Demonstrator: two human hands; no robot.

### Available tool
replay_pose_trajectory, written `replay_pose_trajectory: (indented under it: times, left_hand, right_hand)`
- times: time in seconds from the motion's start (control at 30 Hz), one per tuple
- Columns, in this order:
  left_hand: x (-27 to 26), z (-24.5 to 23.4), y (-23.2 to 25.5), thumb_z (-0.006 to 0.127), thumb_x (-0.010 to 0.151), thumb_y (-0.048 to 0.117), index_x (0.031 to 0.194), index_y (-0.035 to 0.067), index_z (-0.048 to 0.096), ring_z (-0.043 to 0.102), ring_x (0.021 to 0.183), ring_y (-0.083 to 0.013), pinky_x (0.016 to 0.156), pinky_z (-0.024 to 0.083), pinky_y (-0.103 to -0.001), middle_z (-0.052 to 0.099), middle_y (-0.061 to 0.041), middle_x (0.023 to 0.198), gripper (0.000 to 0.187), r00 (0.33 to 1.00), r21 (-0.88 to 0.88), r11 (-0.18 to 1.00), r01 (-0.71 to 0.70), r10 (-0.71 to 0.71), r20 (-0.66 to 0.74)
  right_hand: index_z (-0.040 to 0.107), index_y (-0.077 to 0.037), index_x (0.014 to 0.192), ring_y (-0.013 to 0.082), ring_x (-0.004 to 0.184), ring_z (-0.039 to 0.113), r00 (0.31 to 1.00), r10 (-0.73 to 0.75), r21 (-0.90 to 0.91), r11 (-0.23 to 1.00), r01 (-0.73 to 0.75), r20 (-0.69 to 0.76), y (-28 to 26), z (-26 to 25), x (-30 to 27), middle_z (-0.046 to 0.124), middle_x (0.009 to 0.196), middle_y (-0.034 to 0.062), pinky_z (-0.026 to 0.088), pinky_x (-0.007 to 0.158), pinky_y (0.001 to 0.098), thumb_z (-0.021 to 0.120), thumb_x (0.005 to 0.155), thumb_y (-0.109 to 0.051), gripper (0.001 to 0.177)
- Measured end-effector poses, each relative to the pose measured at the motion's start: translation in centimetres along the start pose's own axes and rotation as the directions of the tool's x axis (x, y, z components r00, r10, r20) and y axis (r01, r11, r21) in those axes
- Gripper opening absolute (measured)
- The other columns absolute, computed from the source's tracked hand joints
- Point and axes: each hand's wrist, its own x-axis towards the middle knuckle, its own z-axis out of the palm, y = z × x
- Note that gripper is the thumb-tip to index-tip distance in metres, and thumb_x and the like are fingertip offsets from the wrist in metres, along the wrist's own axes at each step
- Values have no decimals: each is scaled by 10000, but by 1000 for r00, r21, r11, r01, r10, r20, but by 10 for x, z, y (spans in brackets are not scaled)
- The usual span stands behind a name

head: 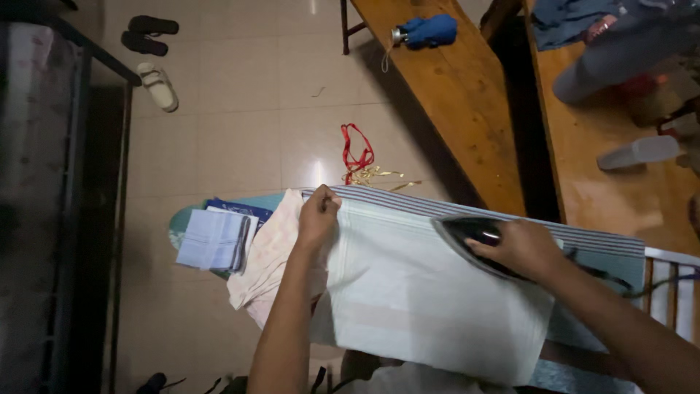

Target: The person irons a white towel and a checkered cloth on a blue ironing board using a steam iron. They fold the items neatly and place them in a stack on the board.

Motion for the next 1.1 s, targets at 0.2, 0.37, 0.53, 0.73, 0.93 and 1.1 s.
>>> replay_pose_trajectory:
  times: [0.2, 0.37, 0.53, 0.73, 0.93, 1.1]
  left_hand:
    - [7, -3, -8, 614, 930, 116, 897, 59, 623, 560, 666, -134, 640, 466, -307, 608, -35, 712, 66, 1000, 177, 984, 8, -4, -20]
    - [18, -2, -31, 620, 924, 184, 916, 67, 621, 681, 749, -267, 700, 526, -379, 705, -120, 795, 118, 999, 303, 952, -39, 45, -13]
    - [13, 12, -20, 617, 997, 274, 1062, 33, 606, 675, 925, -439, 773, 503, -516, 725, -217, 948, 250, 991, 569, 819, -78, 128, -49]
    - [-44, 20, 24, 756, 800, 361, 1151, -96, 537, 710, 859, -400, 857, 467, -506, 736, -251, 855, 616, 1000, 822, 569, -26, 18, 19]
    - [-70, 14, 0, 644, 834, 177, 890, 86, 705, 726, 843, -361, 817, 496, -516, 749, -163, 852, 122, 950, 874, 390, -289, 227, 213]
    - [-71, 3, 8, 587, 1003, 262, 1007, 73, 683, 677, 844, -455, 733, 509, -564, 705, -244, 848, 212, 989, 703, 701, -118, 150, 16]
  right_hand:
    - [781, -42, 844, 374, 707, 743, 980, -142, 54, 987, 150, -142, -68, -26, 2, 738, 744, 226, 600, 720, 474, 684, 764, -692, 662]
    - [775, -7, 814, 379, 750, 742, 964, -206, 18, 977, 212, -166, -109, -29, 10, 735, 798, 227, 598, 736, 476, 716, 764, -694, 692]
    - [763, 22, 777, 390, 767, 727, 885, -331, 0, 937, 350, -326, -143, -22, 20, 722, 818, 241, 587, 744, 481, 744, 751, -692, 715]
    - [784, -4, 858, 379, 792, 729, 937, -196, 122, 963, 239, -289, -111, -10, 11, 730, 865, 218, 583, 724, 489, 746, 719, -703, 713]
    - [809, -10, 884, 359, 737, 761, 975, 113, 269, 962, -58, -192, 9, 21, -20, 769, 794, 209, 584, 727, 465, 697, 782, -729, 735]
    - [822, 4, 923, 362, 697, 781, 967, 236, 429, 886, -176, -90, 46, 48, -55, 770, 755, 249, 602, 721, 465, 681, 825, -670, 695]
